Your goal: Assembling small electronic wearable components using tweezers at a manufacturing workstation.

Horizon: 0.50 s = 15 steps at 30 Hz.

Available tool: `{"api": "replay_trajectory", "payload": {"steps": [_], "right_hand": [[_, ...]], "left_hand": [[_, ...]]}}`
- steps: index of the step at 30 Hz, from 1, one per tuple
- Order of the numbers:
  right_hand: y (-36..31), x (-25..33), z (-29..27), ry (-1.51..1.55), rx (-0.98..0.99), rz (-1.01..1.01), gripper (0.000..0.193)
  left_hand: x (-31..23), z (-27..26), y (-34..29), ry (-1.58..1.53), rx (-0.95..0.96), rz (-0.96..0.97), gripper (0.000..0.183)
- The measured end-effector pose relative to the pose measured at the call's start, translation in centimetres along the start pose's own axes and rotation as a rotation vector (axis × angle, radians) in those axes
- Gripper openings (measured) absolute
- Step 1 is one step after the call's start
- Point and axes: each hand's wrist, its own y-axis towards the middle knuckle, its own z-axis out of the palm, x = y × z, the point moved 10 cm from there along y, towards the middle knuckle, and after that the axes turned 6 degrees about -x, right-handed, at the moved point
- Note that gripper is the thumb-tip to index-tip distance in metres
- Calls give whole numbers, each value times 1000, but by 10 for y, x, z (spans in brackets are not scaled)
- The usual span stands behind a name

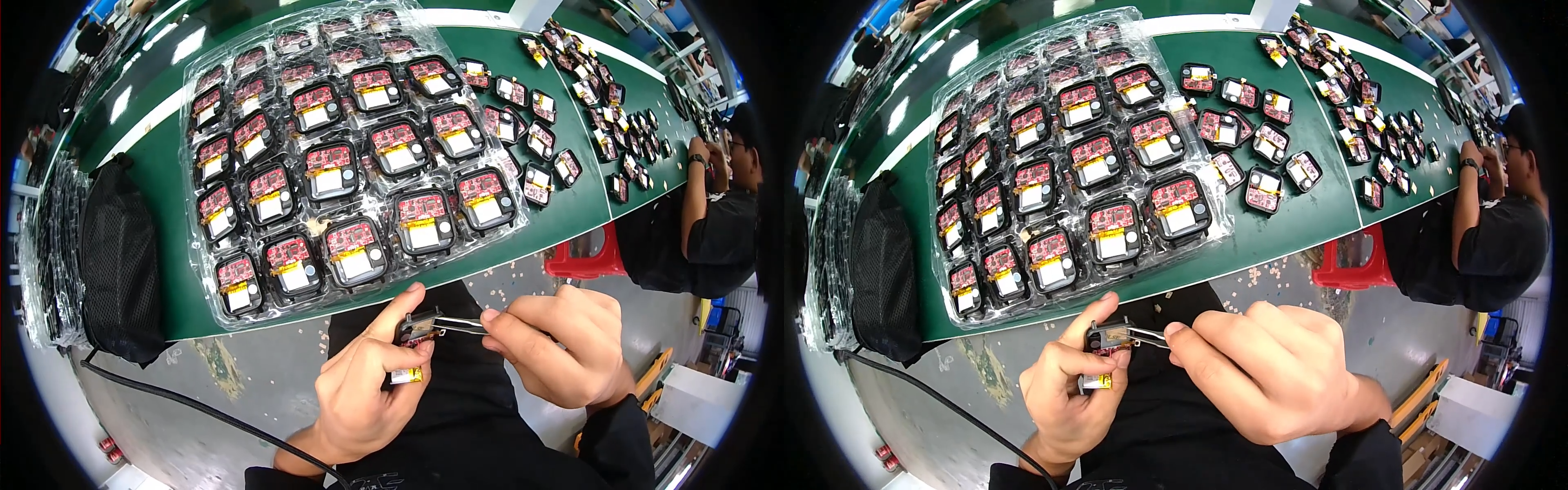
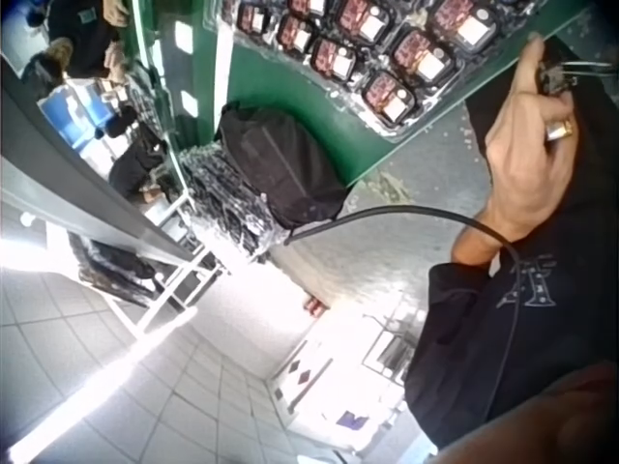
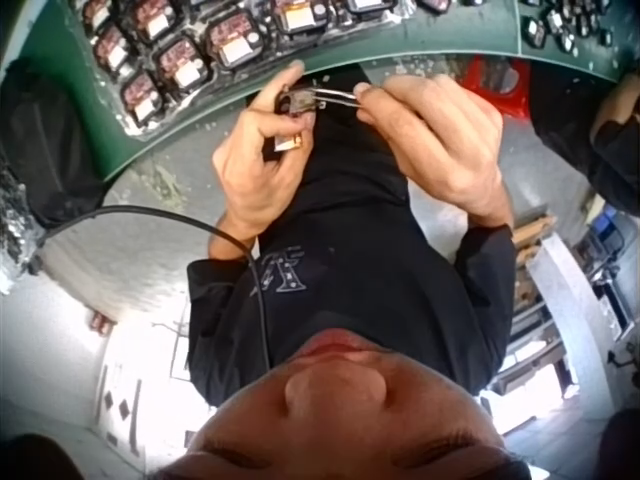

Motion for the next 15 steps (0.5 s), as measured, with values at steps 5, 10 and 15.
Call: {"api": "replay_trajectory", "payload": {"steps": [5, 10, 15], "right_hand": [[-3, -8, 7, 103, 31, 40, 24], [-3, -8, 2, 59, -13, 33, 21], [-2, -3, 3, 67, 2, 14, 21]], "left_hand": [[2, 0, -1, -25, 14, -22, 27], [3, 1, -2, -24, 21, -31, 27], [2, 1, -2, -35, 9, -24, 27]]}}
